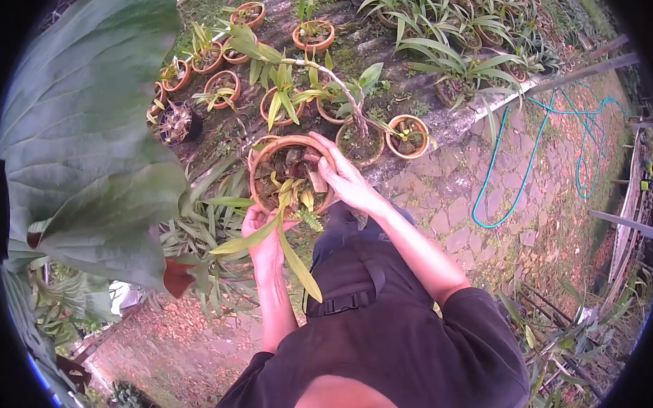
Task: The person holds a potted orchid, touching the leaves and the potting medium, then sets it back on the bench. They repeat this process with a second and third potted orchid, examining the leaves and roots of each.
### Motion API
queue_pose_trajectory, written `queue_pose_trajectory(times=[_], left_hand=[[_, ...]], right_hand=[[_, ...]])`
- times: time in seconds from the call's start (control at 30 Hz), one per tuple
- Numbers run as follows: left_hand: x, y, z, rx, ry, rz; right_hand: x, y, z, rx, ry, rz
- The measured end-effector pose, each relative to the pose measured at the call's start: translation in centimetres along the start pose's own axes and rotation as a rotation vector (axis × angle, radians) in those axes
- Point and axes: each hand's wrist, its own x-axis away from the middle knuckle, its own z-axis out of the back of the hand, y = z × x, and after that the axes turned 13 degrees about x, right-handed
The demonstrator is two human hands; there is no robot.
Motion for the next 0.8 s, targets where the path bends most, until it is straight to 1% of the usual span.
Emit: queue_pose_trajectory(times=[0.07,0.1,0.2,0.23,0.3,0.33,0.37,0.4,0.47,0.5,0.6,0.63,0.67,0.73,0.77,0.8], left_hand=[[0.0,0.6,0.6,-0.171,0.021,0.056],[0.7,1.1,-0.5,-0.206,-0.026,-0.026],[1.8,3.8,-3.2,-0.513,0.011,0.011],[2.2,4.5,-4.3,-0.574,0.057,0.011],[2.6,5.1,-4.6,-0.623,0.050,-0.005],[2.8,5.2,-4.5,-0.648,0.046,-0.014],[3.0,4.8,-4.0,-0.584,0.029,-0.092],[3.2,4.6,-3.5,-0.581,0.010,-0.090],[3.7,4.7,-2.6,-0.576,-0.026,-0.091],[3.9,4.4,-1.9,-0.562,-0.052,-0.118],[4.3,4.2,-0.5,-0.525,-0.122,-0.185],[4.6,4.4,-0.6,-0.513,-0.141,-0.199],[4.8,4.6,-0.5,-0.502,-0.159,-0.212],[5.3,4.7,0.0,-0.501,-0.140,-0.211],[5.5,4.7,0.1,-0.500,-0.131,-0.211],[5.6,4.7,0.2,-0.507,-0.135,-0.225]], right_hand=[[0.6,1.1,-0.2,-0.044,0.082,0.002],[0.9,1.4,-0.5,-0.114,0.124,-0.066],[2.7,1.2,-1.4,-0.303,0.199,-0.272],[3.2,0.9,-1.5,-0.384,0.195,-0.341],[4.2,0.7,-1.9,-0.550,0.183,-0.479],[4.4,0.7,-2.1,-0.557,0.190,-0.472],[4.7,0.7,-2.3,-0.563,0.197,-0.465],[4.9,0.7,-2.5,-0.568,0.202,-0.457],[5.3,1.9,-2.2,-0.554,0.157,-0.363],[5.3,1.7,-2.4,-0.548,0.133,-0.318],[5.7,0.4,-3.1,-0.506,0.175,-0.299],[5.7,-0.3,-3.4,-0.527,0.160,-0.257],[5.6,-0.2,-3.5,-0.477,0.155,-0.205],[5.2,0.6,-3.5,-0.378,0.144,-0.105],[5.1,1.6,-3.4,-0.338,0.140,-0.091],[5.2,1.1,-3.6,-0.370,0.139,-0.122]])
